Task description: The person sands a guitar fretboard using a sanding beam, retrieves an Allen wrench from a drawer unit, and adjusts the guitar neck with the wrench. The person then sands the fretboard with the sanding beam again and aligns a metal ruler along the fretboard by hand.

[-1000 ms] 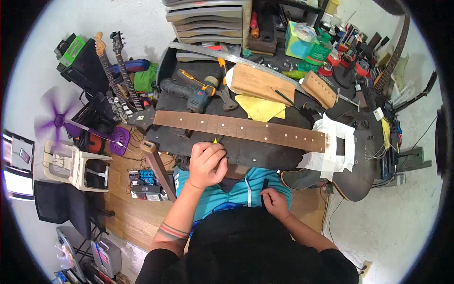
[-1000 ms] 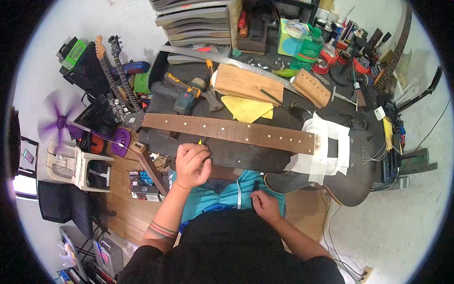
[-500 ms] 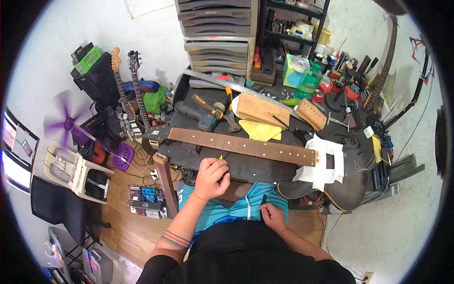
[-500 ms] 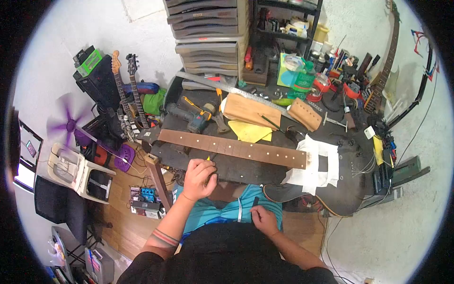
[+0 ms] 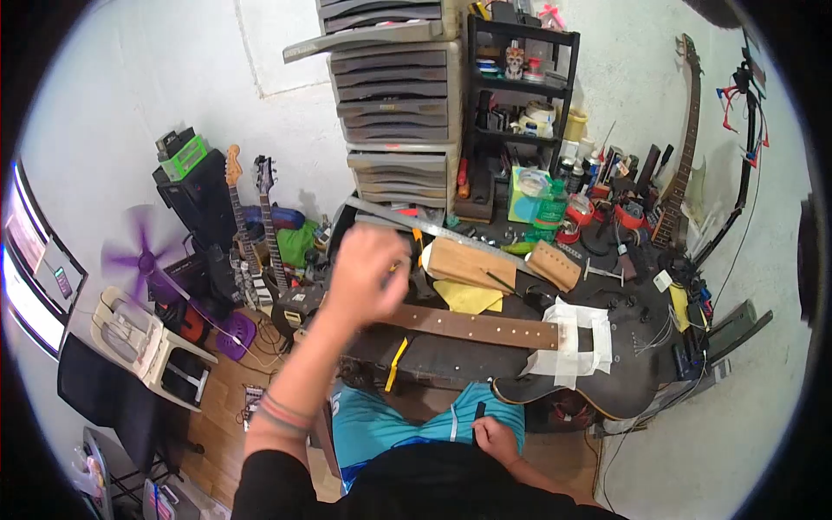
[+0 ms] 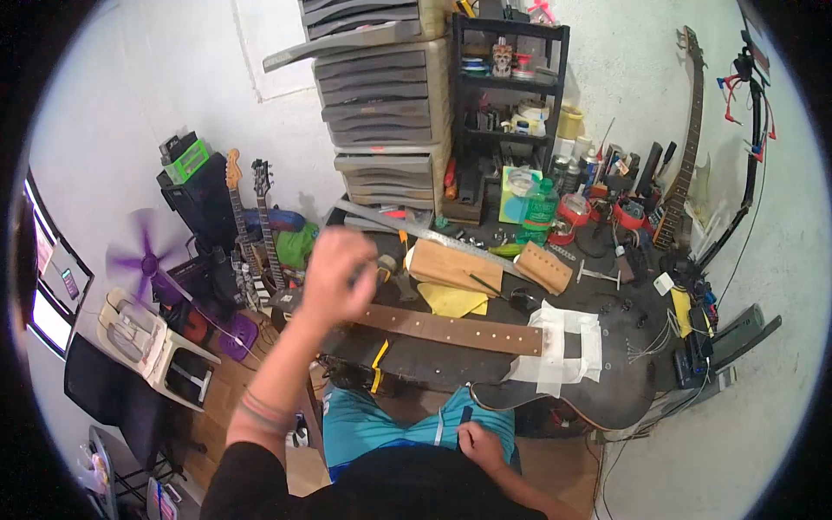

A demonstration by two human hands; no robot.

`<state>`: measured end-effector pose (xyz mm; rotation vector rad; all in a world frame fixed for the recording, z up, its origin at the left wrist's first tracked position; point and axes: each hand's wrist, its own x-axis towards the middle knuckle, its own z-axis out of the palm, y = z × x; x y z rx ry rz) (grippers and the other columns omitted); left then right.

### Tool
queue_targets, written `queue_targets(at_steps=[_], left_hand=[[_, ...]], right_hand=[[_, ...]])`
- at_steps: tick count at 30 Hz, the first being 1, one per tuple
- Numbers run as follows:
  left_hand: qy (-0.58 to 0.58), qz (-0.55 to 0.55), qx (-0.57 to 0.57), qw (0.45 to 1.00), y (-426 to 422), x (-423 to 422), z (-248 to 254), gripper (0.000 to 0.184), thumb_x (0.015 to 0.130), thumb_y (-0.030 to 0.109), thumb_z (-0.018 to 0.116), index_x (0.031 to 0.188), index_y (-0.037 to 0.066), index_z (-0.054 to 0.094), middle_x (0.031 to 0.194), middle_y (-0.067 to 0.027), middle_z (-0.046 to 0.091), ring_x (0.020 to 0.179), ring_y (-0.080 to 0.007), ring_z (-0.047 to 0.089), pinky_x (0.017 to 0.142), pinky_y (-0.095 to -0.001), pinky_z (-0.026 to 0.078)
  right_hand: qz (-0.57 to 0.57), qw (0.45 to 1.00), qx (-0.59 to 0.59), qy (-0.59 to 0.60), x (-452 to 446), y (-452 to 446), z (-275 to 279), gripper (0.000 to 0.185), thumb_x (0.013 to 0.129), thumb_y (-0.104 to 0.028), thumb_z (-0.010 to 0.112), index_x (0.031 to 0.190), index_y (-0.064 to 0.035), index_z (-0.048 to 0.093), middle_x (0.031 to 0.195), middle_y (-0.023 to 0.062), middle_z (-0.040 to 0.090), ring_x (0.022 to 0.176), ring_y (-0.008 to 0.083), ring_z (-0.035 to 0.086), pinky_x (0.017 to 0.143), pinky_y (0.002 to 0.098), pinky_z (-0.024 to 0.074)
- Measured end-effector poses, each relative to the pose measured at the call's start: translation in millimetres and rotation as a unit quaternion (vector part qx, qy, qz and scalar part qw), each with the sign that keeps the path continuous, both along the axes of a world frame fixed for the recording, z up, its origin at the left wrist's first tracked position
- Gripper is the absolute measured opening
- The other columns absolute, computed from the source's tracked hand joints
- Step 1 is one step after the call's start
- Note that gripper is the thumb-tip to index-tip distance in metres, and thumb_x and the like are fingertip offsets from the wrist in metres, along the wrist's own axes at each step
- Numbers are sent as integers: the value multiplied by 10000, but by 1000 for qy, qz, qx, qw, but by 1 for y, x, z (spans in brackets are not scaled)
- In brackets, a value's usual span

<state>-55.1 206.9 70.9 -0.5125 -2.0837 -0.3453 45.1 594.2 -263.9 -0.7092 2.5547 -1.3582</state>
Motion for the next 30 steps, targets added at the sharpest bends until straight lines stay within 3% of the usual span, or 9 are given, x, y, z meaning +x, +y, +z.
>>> queue_targets(at_steps=[3,7,11,15,22,26,28,29,30], left_hand=[[-6,51,62,997,-35,-81,68,318,916,95,750,1219,17,693,1224,-184,714,1202,-409,652,1075,-486,518],[-73,169,-32,982,-79,-179,122,469,948,232,761,1377,62,677,1388,-192,702,1328,-424,628,1141,-494,510],[-248,278,-21,928,-90,-225,137,668,950,372,755,1564,145,618,1601,-178,625,1501,-411,554,1215,-513,480],[-257,318,-42,912,-98,-242,139,757,900,387,758,1618,210,597,1749,-126,487,1631,-362,435,1307,-630,350],[-287,324,-103,896,-95,-237,154,666,899,424,703,1521,191,668,1622,-165,607,1546,-395,520,1273,-580,389],[-436,193,97,874,-124,-240,179,547,986,479,603,1362,116,766,1469,-179,707,1369,-390,649,1169,-472,488],[-315,155,-66,934,-147,-251,165,513,1065,433,503,1320,86,782,1385,-203,744,1262,-411,695,1089,-434,536],[-269,126,-71,952,-153,-257,160,532,1114,383,414,1329,51,769,1405,-220,731,1267,-424,692,1086,-449,546],[-295,82,-9,952,-150,-258,157,478,1109,316,456,1325,17,761,1414,-243,722,1291,-431,684,1106,-447,545]], right_hand=[[-7,1000,-10,4,-3,2,-1,121,1062,-249,700,1084,-167,787,925,127,791,807,346,780,714,455,607],[-21,1000,-11,-15,-6,2,-7,117,1057,-249,708,1086,-168,789,895,128,782,787,344,776,699,459,602],[-27,999,-42,-14,-10,1,-12,120,1058,-244,707,1084,-156,785,907,120,791,776,350,776,695,458,602],[-31,998,-54,-24,-15,-2,-10,120,1058,-237,701,1087,-152,782,924,122,796,783,353,779,718,452,608],[-23,998,-52,-25,-19,-3,-17,131,1058,-237,705,1088,-133,779,914,133,796,817,362,794,737,459,624],[-45,991,-112,56,-23,-9,-32,158,1053,-250,730,1050,-102,785,863,161,782,779,369,786,709,481,623],[-17,995,-34,87,-22,2,-52,130,1057,-191,708,1023,-103,798,953,109,816,825,304,810,740,413,644],[-20,995,-24,98,-24,2,-61,134,1059,-191,708,1023,-101,800,945,111,817,824,311,809,739,416,644],[-21,994,-14,108,-23,2,-66,138,1061,-191,707,1022,-100,803,938,114,818,823,318,808,739,419,645]])
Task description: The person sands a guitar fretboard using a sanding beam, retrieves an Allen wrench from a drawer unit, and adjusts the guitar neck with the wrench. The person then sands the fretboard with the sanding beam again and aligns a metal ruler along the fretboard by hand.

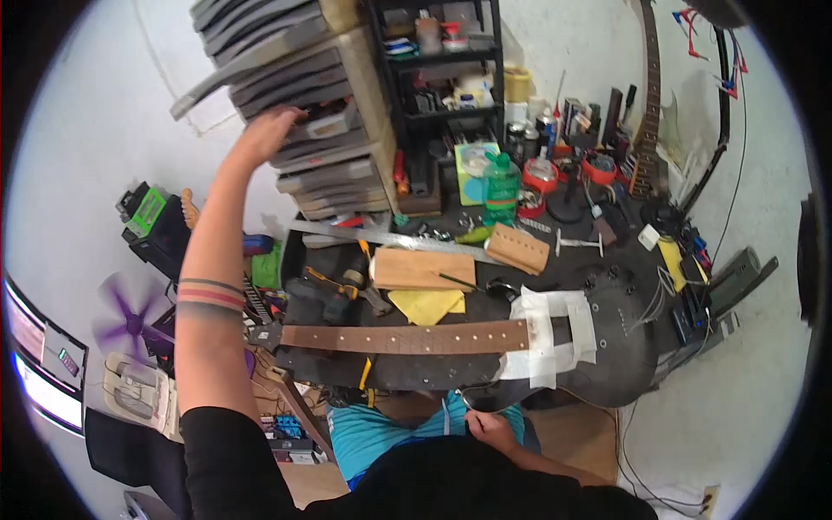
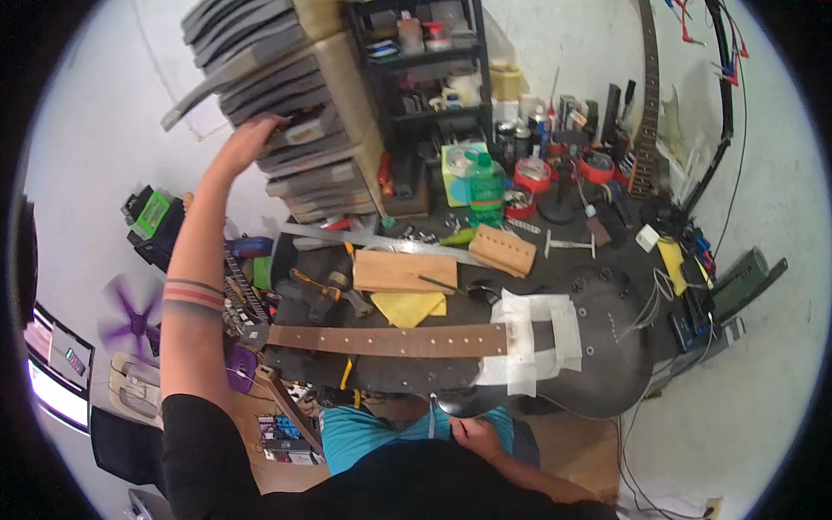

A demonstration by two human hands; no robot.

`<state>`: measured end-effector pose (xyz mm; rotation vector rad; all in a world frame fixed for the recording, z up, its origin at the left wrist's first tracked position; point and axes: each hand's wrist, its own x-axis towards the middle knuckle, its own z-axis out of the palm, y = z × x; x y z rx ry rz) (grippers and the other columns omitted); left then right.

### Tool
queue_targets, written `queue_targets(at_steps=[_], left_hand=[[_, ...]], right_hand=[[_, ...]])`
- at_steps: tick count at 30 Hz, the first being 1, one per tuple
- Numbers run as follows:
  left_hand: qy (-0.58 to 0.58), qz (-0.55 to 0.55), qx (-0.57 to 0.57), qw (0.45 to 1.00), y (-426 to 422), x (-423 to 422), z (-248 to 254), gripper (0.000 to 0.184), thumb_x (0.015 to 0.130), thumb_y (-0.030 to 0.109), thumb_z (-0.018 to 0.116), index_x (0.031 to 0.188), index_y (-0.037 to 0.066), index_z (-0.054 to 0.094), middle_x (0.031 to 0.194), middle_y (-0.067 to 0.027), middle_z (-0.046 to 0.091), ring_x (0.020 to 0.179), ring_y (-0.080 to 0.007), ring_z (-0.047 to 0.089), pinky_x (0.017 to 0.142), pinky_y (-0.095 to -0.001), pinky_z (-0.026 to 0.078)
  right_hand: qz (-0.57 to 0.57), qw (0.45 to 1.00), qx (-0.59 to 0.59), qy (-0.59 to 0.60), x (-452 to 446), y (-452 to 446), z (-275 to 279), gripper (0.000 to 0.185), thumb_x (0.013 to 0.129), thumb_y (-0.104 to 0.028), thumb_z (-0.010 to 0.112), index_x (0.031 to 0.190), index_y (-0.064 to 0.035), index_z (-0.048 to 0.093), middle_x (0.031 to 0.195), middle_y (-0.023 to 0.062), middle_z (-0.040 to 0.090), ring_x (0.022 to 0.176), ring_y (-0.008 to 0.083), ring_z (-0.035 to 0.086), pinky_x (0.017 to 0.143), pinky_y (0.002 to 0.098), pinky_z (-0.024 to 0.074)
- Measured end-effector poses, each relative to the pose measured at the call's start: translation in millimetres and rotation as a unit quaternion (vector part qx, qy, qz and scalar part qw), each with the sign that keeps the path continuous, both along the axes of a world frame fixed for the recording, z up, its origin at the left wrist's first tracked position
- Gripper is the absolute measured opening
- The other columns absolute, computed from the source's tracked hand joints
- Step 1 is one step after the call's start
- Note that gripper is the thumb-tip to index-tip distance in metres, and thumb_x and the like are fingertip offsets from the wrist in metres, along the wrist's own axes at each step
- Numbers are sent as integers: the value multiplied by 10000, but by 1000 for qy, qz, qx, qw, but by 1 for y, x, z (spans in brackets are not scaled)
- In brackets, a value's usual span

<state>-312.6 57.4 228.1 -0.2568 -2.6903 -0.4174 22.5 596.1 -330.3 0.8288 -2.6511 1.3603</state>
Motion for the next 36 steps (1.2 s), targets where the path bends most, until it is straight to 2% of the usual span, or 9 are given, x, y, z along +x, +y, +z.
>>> queue_targets(at_steps=[4,6,12,14,17,20,29,32,36], left_hand=[[-4,-38,-265,963,3,0,12,388,985,57,578,1330,16,751,1374,-245,738,1288,-427,688,1111,-471,561],[-51,16,-160,986,6,3,17,435,1101,321,560,1302,-15,749,1360,-177,728,1260,-318,673,1124,-383,492],[-22,-38,-262,964,4,-1,20,364,969,84,627,1304,12,749,1300,-221,751,1266,-412,691,1097,-437,567],[-45,-57,-269,960,1,0,25,343,1011,157,631,1301,12,742,1315,-209,747,1248,-386,698,1076,-429,562],[-116,45,-47,991,18,14,28,365,1080,292,612,1282,10,726,1251,-163,756,1173,-305,692,1040,-410,541],[-128,60,19,990,14,13,25,406,1102,385,609,1260,28,718,1174,-112,761,1118,-237,656,1033,-381,511],[-155,68,6,986,23,26,34,383,1110,374,604,1294,63,735,1284,-44,732,1227,-199,613,1131,-343,448],[-118,-8,3,993,-8,6,23,398,1091,369,619,1310,60,740,1282,-96,756,1196,-235,642,1099,-359,477],[-200,6,141,970,-9,-1,18,318,1087,311,641,1271,62,717,1262,-23,712,1186,-199,597,1095,-344,452]], right_hand=[[17,1000,11,-19,-4,-1,10,150,1062,-202,711,1045,-105,824,934,118,821,817,326,806,733,423,646],[20,998,50,-28,-1,0,20,159,1064,-203,709,1064,-104,833,943,119,824,820,324,808,736,426,647],[19,999,-7,-26,-1,-5,9,179,1066,-200,703,1067,-76,832,962,124,828,827,339,808,752,433,649],[8,999,-48,-10,-3,-9,11,195,1043,-263,756,997,-76,791,869,166,781,764,373,778,687,485,615],[8,998,-69,1,-3,-8,14,206,1030,-284,783,1003,-80,784,834,183,765,738,390,767,662,504,605],[7,997,-76,18,-5,-9,17,186,1025,-270,784,1018,-85,804,841,174,774,743,383,772,669,493,611],[18,999,-28,-6,-2,-5,20,155,1051,-168,708,1031,-87,839,913,123,818,770,314,802,721,415,642],[28,999,-14,-32,-4,-3,21,150,1057,-158,699,1026,-76,820,913,123,817,772,310,804,722,413,639],[31,999,-22,-39,-4,-3,18,150,1067,-153,688,1030,-55,795,940,131,816,802,315,805,730,414,634]])
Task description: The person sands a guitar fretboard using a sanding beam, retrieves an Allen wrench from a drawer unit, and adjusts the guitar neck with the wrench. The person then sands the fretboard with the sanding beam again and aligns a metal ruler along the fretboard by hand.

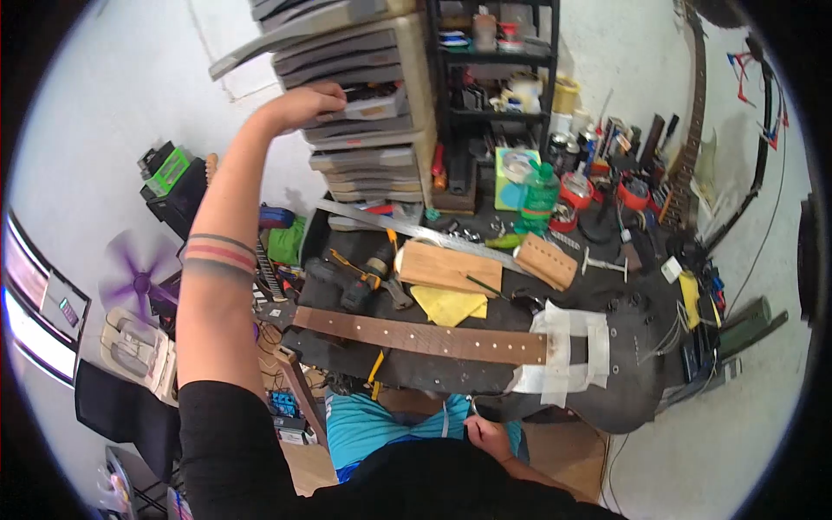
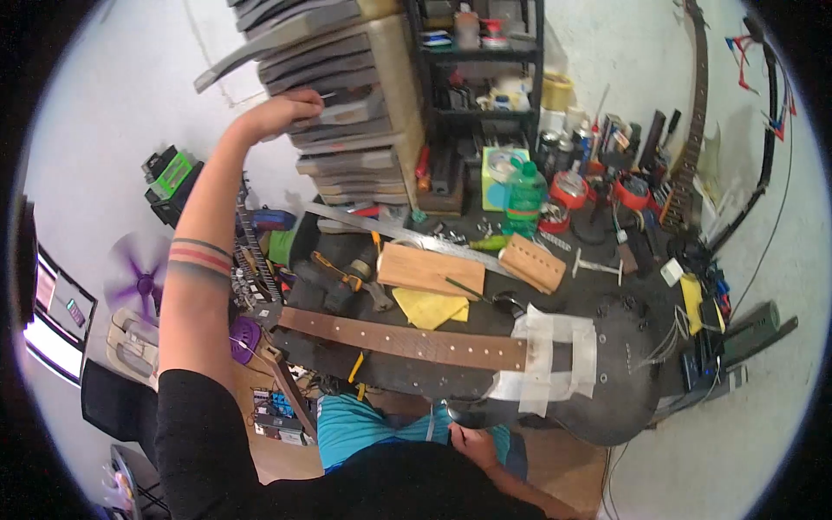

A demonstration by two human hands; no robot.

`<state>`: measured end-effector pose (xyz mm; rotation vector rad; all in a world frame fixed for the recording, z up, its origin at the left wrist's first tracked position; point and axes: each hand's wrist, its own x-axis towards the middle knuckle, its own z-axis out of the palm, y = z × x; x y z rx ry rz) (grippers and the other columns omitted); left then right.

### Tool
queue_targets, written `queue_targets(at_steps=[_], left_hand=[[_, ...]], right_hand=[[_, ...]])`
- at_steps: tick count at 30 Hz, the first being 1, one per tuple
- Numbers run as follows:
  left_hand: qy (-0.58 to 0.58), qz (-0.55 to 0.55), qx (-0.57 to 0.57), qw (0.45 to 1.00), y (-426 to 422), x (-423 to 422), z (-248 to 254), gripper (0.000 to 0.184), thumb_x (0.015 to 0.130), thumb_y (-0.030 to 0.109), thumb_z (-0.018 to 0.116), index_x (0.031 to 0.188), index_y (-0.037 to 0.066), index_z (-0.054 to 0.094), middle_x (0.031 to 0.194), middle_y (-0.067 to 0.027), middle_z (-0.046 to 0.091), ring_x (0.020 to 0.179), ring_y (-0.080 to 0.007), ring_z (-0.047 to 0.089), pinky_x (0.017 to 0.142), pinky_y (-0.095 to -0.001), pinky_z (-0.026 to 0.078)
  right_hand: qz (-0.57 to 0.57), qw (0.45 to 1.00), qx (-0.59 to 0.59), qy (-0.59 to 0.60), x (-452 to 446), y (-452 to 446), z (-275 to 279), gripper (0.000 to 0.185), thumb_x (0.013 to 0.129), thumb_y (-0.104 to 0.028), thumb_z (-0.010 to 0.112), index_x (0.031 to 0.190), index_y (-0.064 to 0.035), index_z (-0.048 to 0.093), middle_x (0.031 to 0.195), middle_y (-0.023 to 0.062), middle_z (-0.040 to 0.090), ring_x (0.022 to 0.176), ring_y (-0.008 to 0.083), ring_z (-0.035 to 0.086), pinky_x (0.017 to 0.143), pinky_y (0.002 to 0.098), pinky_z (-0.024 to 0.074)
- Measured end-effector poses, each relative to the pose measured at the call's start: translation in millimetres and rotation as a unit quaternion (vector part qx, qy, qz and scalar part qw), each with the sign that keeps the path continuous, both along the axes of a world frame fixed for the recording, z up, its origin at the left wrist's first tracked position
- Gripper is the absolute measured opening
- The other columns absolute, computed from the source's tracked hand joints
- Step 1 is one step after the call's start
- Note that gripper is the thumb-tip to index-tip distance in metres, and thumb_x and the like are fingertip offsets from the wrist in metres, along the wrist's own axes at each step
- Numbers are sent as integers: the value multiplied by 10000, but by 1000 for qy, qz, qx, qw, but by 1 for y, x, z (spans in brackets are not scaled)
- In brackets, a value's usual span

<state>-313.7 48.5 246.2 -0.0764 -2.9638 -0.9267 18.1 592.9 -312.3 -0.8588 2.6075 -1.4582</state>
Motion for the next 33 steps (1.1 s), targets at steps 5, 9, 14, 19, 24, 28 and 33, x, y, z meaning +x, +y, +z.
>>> queue_targets(at_steps=[5,9,14,19,24,28,33], left_hand=[[20,20,-80,996,28,23,12,427,1093,336,654,1437,90,713,1422,-106,725,1335,-271,623,1182,-390,436],[16,21,-81,996,34,31,17,391,1116,332,637,1406,88,735,1399,-91,738,1282,-258,628,1155,-384,451],[82,30,-87,992,26,32,14,354,1102,298,663,1363,81,760,1284,-96,780,1194,-247,672,1101,-388,498],[80,42,-129,988,10,31,19,292,1047,226,730,1281,67,803,1267,-106,791,1170,-246,701,1064,-389,533],[109,34,-160,980,-1,31,14,249,1044,210,736,1228,56,804,1213,-107,799,1131,-237,703,1032,-388,545],[107,51,-139,983,8,32,16,227,1059,214,735,1213,57,792,1161,-73,811,1058,-235,719,987,-390,564],[159,80,-20,984,14,33,16,251,1050,187,764,1259,46,757,1131,-91,809,1045,-228,737,935,-380,571]], right_hand=[[10,1000,-4,-16,-1,1,7,143,1065,-143,697,1011,-45,786,953,133,809,817,321,796,733,408,626],[24,1000,13,-14,-4,3,9,124,1060,-139,706,1022,-49,782,943,125,796,817,310,786,737,397,617],[34,999,-20,4,-8,0,11,126,1060,-163,717,1031,-64,789,946,121,793,821,306,782,734,394,615],[29,999,-23,4,-7,0,9,139,1066,-190,718,1055,-74,794,951,120,793,821,307,782,728,401,611],[31,998,-22,-41,-7,2,0,145,1074,-203,716,1069,-81,793,957,124,794,829,310,786,737,405,614],[20,999,-29,-41,-7,3,-9,146,1076,-211,721,1078,-81,788,959,123,796,825,312,784,740,400,612],[28,998,-35,-38,-7,6,-14,156,1075,-229,728,1097,-86,785,964,124,796,840,316,791,752,408,618]])
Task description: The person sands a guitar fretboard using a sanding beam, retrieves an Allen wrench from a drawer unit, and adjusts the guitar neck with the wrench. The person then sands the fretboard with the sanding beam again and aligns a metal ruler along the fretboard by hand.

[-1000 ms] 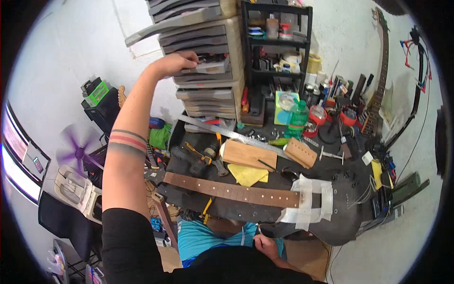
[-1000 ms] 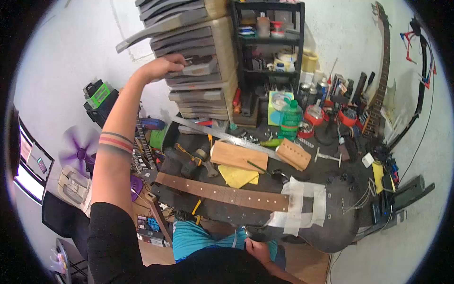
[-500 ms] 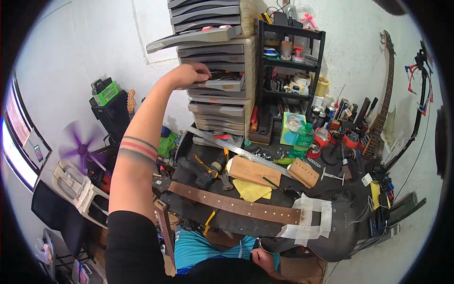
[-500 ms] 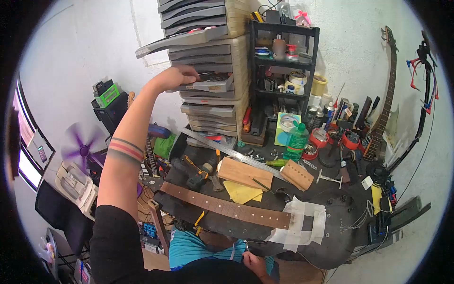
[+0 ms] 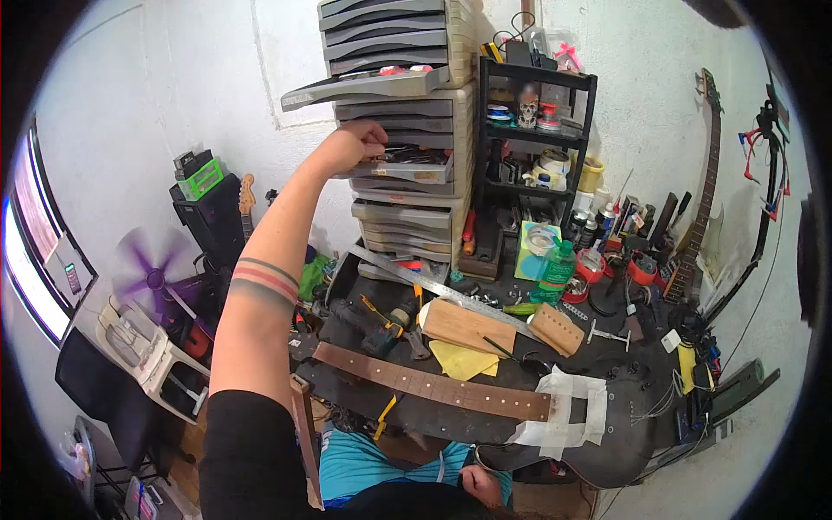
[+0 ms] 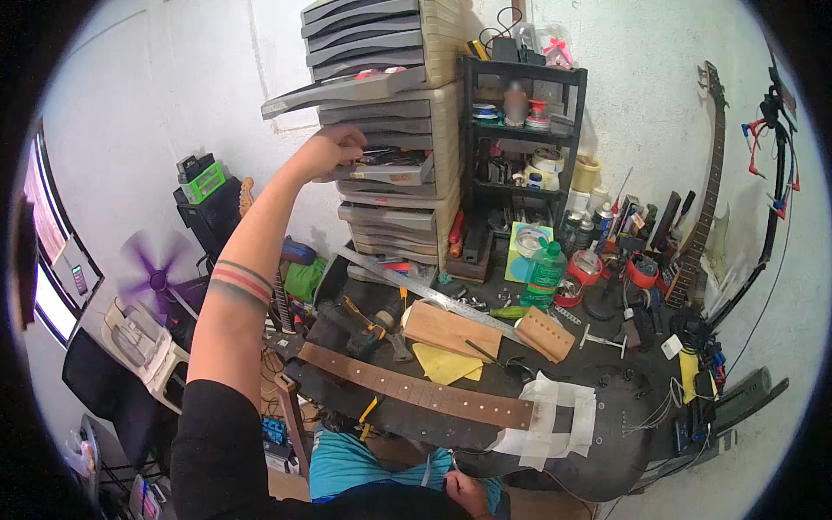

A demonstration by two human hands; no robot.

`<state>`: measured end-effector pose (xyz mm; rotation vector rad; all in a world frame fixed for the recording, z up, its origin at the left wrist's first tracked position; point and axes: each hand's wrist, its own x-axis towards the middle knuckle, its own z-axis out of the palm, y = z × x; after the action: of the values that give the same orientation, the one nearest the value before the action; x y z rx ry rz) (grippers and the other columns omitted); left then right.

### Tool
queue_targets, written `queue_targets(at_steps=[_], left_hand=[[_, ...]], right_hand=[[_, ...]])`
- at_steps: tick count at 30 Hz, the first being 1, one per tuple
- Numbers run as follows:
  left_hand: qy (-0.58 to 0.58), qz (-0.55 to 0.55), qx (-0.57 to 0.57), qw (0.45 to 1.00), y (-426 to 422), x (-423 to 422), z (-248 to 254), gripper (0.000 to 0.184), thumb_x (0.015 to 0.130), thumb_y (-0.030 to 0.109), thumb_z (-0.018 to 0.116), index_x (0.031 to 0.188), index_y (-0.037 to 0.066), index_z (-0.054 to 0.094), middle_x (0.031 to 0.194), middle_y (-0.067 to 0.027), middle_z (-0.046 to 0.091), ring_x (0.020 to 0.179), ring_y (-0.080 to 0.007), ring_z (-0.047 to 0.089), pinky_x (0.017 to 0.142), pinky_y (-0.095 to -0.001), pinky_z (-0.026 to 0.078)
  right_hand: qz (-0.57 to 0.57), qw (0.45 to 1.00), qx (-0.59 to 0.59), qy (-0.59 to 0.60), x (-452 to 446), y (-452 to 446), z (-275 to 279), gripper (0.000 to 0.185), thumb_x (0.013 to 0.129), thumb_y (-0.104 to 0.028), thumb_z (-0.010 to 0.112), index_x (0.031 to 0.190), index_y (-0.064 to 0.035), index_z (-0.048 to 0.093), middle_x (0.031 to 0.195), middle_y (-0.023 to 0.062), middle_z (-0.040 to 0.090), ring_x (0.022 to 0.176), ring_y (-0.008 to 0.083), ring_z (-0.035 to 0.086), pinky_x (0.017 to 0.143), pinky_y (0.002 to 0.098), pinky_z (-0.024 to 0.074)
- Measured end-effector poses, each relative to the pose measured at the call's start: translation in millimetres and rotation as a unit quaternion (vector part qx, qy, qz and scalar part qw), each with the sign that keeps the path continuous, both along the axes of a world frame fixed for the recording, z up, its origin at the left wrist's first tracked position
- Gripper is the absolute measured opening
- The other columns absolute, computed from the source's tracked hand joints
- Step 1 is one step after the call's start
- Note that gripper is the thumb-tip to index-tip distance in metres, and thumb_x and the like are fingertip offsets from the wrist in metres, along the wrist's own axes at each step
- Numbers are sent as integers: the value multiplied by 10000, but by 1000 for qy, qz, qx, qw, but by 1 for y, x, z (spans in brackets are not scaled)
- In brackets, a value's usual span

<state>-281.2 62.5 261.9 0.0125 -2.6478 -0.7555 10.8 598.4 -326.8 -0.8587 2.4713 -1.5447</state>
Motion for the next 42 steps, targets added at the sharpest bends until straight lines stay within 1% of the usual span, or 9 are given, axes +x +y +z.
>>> queue_targets(at_steps=[10,13,22,31,32,34,36,39,42], left_hand=[[28,-8,103,994,-11,-10,-2,275,1029,177,794,1260,35,750,1126,-102,806,1028,-225,727,889,-370,555],[31,34,-12,999,4,-3,0,231,1030,190,793,1199,34,774,1109,-85,802,1011,-205,714,885,-367,559],[95,-18,28,995,-4,-5,-4,227,1062,228,767,1139,14,779,1056,-73,801,932,-177,693,875,-352,564],[146,-219,447,855,42,99,-49,131,1123,159,714,1131,33,679,1046,-82,746,848,-132,696,780,-273,557],[159,-189,438,865,66,128,-66,94,1094,110,730,1090,28,683,1027,-95,745,846,-143,696,785,-280,561],[135,-215,425,869,114,188,-108,81,971,-10,768,933,16,702,962,-98,744,860,-159,705,797,-299,571],[143,-197,290,926,171,243,-153,175,871,83,890,810,72,726,883,-88,762,814,-202,724,741,-322,569],[66,-320,9,945,222,301,-225,146,882,120,844,1016,110,784,1057,-42,756,1036,-284,731,891,-438,579],[60,-345,15,937,242,337,-270,364,853,202,826,1192,134,712,1166,-31,698,1099,-270,673,965,-440,520]], right_hand=[[-10,1000,-2,-17,1,-4,10,169,1074,-246,721,1063,-94,792,946,135,801,826,319,799,734,410,622],[-17,1000,9,-23,2,-4,11,172,1078,-246,716,1066,-92,792,952,135,804,818,324,796,732,410,622],[-10,1000,1,30,2,-7,21,149,1085,-199,706,1054,-79,788,903,133,786,777,318,779,708,413,611],[83,984,8,-158,-8,-11,23,221,1109,-259,678,1191,-86,789,1045,113,793,960,258,792,857,382,601],[130,934,-28,-331,-12,-6,20,236,1142,-228,655,1263,-59,765,1088,48,745,1008,161,717,915,327,563],[214,918,-65,-328,-16,-17,89,260,1162,-213,635,1323,-34,734,1133,25,700,1042,123,652,962,297,531],[259,914,-20,-312,-12,-32,156,280,1161,-213,647,1363,-30,712,1180,39,704,1054,133,649,986,295,529],[268,841,-110,-458,-10,-55,234,325,1190,-180,506,1417,-9,663,1127,68,692,973,162,647,900,320,537],[321,902,-102,-270,-6,-65,216,333,1182,-161,446,1401,-3,641,1094,70,678,932,156,637,839,314,520]])
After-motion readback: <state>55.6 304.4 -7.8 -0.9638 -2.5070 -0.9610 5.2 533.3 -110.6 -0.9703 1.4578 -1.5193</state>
